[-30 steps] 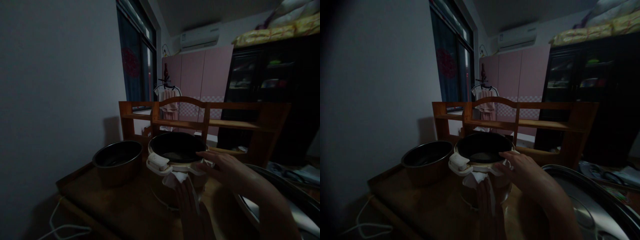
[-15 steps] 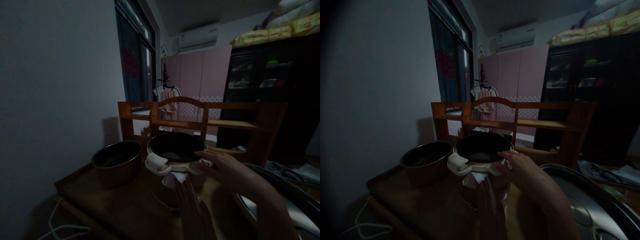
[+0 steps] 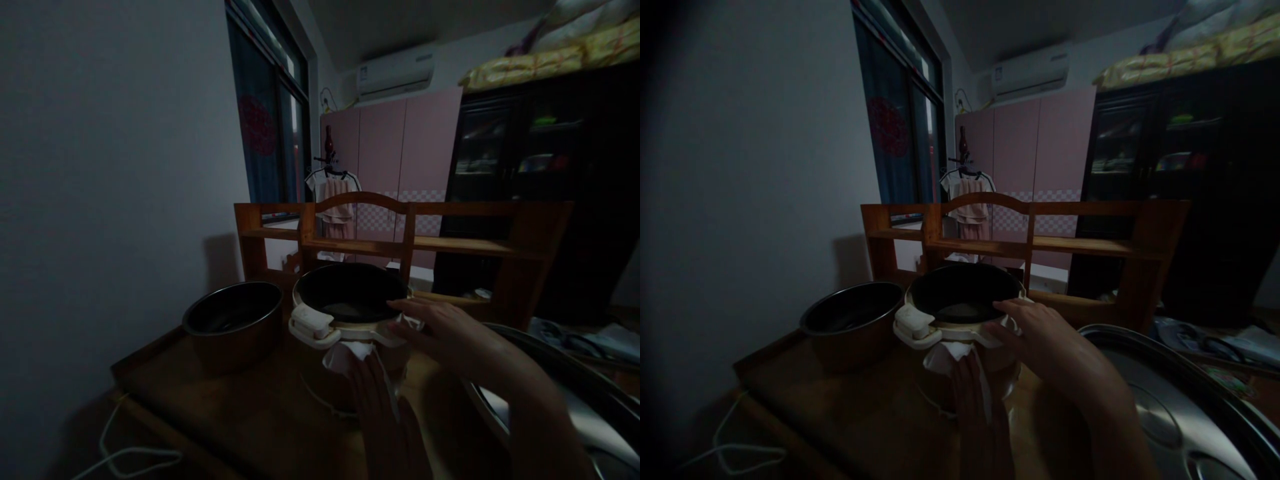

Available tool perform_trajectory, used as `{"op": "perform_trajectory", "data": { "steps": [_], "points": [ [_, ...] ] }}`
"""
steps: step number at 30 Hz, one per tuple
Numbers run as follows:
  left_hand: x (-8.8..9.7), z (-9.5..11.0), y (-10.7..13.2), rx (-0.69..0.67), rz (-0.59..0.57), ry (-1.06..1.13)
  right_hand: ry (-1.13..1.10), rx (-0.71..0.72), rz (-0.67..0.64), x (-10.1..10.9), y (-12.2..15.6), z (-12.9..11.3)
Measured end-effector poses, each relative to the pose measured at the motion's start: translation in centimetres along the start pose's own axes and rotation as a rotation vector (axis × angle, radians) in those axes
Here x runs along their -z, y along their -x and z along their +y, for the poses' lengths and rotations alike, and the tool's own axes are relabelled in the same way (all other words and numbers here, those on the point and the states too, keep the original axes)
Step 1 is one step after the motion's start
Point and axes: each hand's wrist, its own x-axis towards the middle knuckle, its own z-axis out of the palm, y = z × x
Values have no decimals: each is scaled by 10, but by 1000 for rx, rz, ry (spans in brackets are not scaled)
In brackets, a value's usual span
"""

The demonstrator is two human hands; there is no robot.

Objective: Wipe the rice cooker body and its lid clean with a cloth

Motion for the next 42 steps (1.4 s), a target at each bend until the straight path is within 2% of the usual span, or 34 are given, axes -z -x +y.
{"op": "perform_trajectory", "data": {
  "steps": [5,9,15,22,27,34,39,42],
  "points": [
    [-7,-9,2,-34,20,-2,2,30,22,-2,0,6],
    [-12,-14,2,-101,66,-54,13,29,20,-1,1,2],
    [2,0,2,-2,-67,-3,22,-20,1,3,1,-7],
    [13,9,2,-13,-123,44,62,-13,8,1,0,-9],
    [10,5,2,-22,-142,66,55,-31,-3,3,-1,-11],
    [-4,-10,-10,-208,-21,-35,47,-15,-1,1,0,-2],
    [7,-15,-22,-341,-5,-141,44,-36,3,1,1,-3],
    [14,-21,-26,-367,-44,-184,42,-36,-8,1,0,-3]
  ]
}}
